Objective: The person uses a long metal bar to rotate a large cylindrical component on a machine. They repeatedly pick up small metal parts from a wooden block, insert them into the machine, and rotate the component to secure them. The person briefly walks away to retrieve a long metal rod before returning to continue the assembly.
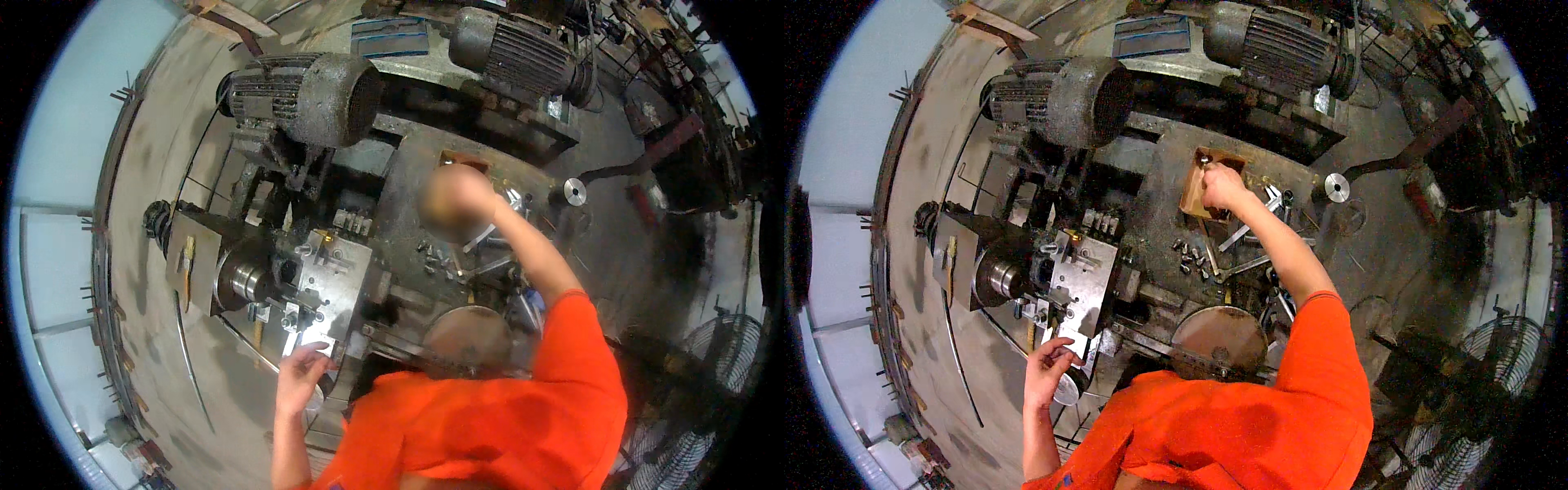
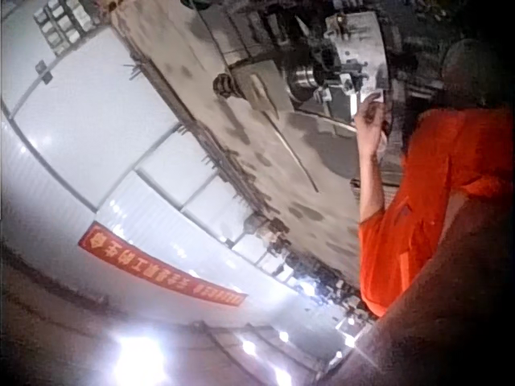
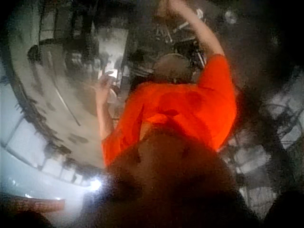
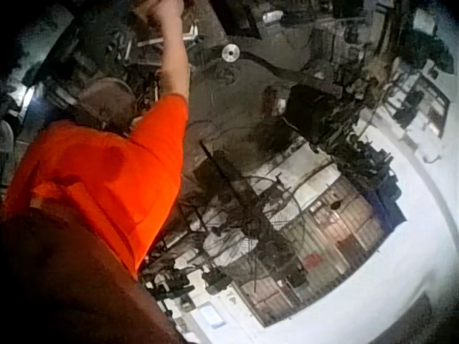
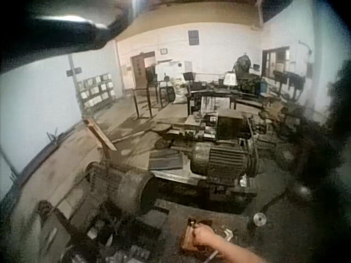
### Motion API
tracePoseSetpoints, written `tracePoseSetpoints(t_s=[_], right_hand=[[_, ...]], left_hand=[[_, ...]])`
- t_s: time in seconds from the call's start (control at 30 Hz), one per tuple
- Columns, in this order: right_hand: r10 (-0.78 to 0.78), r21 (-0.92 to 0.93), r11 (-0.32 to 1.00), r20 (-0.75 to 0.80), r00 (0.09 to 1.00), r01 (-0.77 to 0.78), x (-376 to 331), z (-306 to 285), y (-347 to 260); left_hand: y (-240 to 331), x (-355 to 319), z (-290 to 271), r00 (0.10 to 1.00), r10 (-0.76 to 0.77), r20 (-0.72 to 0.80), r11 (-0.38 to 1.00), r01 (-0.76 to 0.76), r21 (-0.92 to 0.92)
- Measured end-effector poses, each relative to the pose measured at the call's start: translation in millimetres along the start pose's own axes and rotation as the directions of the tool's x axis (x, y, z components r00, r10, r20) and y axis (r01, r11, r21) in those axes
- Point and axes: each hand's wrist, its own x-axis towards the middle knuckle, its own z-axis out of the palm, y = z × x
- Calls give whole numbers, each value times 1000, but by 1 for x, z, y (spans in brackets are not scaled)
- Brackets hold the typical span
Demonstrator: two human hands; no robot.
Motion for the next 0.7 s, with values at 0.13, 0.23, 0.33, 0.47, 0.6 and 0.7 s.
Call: tracePoseSetpoints(t_s=[0.13,0.23,0.33,0.47,0.6,0.7], right_hand=[[256,-180,961,287,923,-211,7,-28,-50],[402,-431,877,418,815,-212,13,-78,-105],[363,-438,872,283,888,-217,7,-71,-94],[382,-209,912,127,915,-352,3,-70,-87],[434,-120,896,31,901,-427,5,-59,-63],[423,94,903,-12,906,-420,14,-80,-79]], left_hand=[[-4,-8,-5,1000,-11,-28,999,10,-40],[2,-11,-7,1000,2,-24,1000,-3,-30],[4,-11,-9,1000,7,4,997,-7,-78],[-4,-25,-24,1000,15,-13,1000,-15,-5],[-17,-32,-33,998,42,-46,999,-44,-29],[-22,-44,-38,995,20,-102,999,-25,-47]])
